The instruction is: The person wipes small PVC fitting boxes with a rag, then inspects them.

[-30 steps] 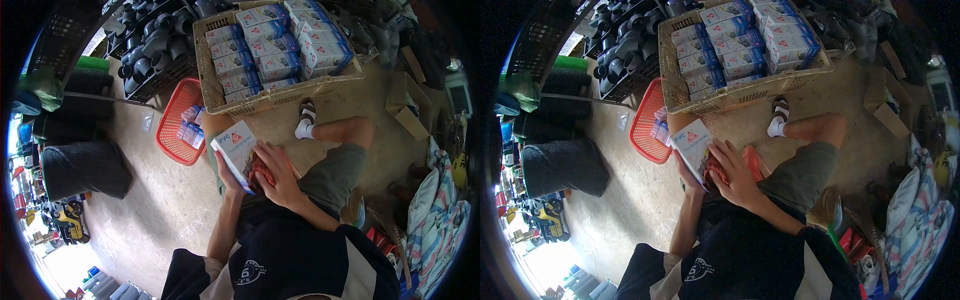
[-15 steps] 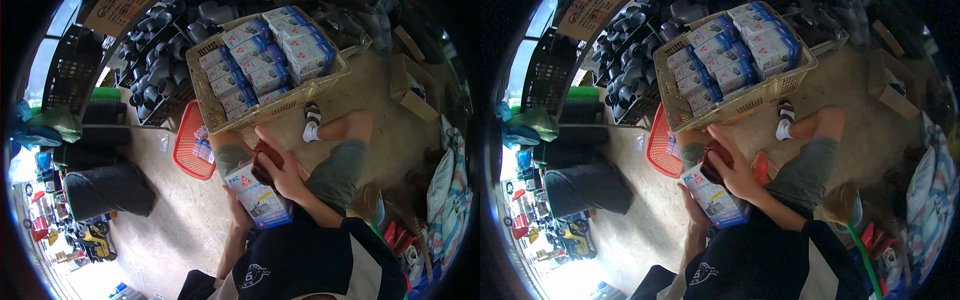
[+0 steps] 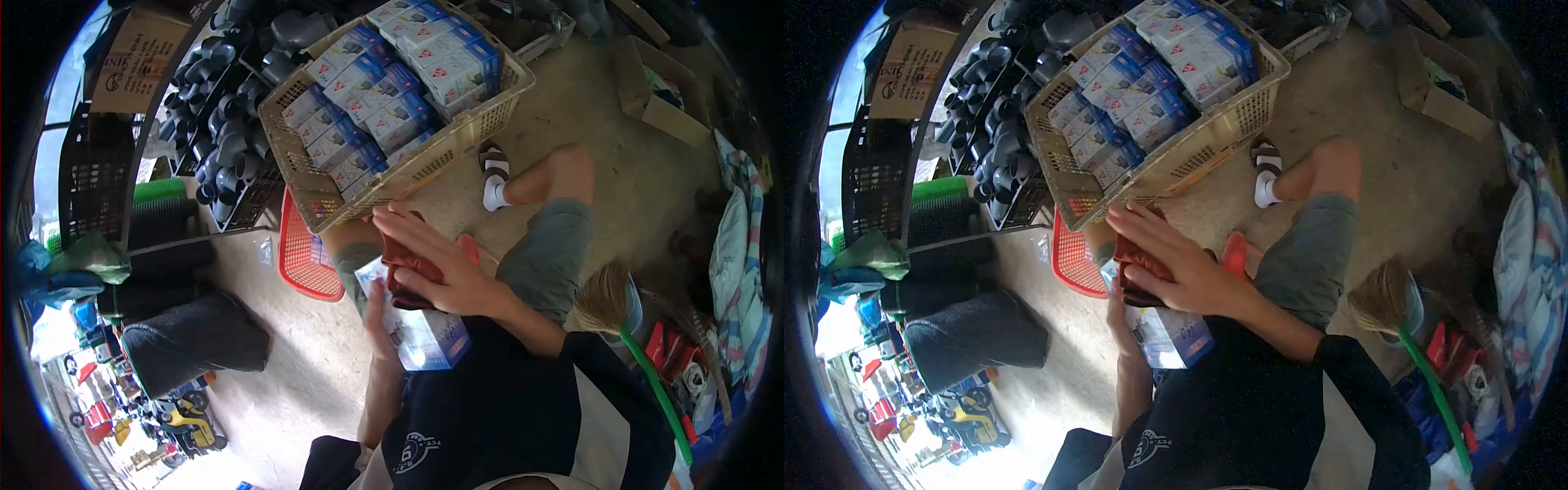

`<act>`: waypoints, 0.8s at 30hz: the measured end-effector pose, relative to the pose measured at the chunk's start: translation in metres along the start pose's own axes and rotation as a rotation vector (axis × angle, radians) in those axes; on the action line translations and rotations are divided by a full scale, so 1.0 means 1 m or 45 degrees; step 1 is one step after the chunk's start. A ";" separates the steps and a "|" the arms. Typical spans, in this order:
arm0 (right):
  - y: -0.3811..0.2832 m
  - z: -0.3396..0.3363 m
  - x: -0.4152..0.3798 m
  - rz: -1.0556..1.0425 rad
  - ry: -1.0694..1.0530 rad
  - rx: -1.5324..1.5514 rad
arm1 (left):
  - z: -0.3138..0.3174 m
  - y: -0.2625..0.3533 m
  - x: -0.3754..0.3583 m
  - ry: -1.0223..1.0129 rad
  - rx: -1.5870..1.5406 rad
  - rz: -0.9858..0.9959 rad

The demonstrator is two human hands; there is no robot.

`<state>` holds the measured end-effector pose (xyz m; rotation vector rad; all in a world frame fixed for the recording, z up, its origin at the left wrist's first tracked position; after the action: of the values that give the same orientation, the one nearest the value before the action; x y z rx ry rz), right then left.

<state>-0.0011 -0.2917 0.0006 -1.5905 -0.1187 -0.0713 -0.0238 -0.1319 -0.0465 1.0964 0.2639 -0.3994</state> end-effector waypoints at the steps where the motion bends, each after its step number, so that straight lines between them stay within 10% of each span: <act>1: 0.000 0.004 -0.007 0.000 -0.022 0.011 | 0.001 0.003 0.005 -0.044 -0.146 0.005; 7: -0.013 0.000 -0.030 -0.021 -0.192 -0.005 | 0.004 0.025 0.034 0.144 -0.246 0.220; 14: -0.030 0.004 -0.018 -0.352 0.524 -0.451 | 0.033 0.009 0.039 0.208 -0.587 0.249; 18: -0.018 0.034 -0.050 -0.330 0.177 -0.762 | 0.011 0.012 0.059 0.192 -0.478 0.262; 24: -0.029 0.003 -0.029 -0.409 0.410 -0.509 | 0.050 0.019 0.032 0.036 -0.533 0.254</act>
<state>-0.0338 -0.2893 0.0258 -1.9225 -0.1113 -0.6316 0.0140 -0.1750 -0.0220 0.7088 0.2466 -0.1404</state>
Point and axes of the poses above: each hand's wrist, its own x-axis towards the middle knuckle, its own z-axis out of the palm, y = z × x, the point moved 5 cm from there along x, towards the middle knuckle, and after that the axes turned 10 degrees about z, right-handed, at the moved point
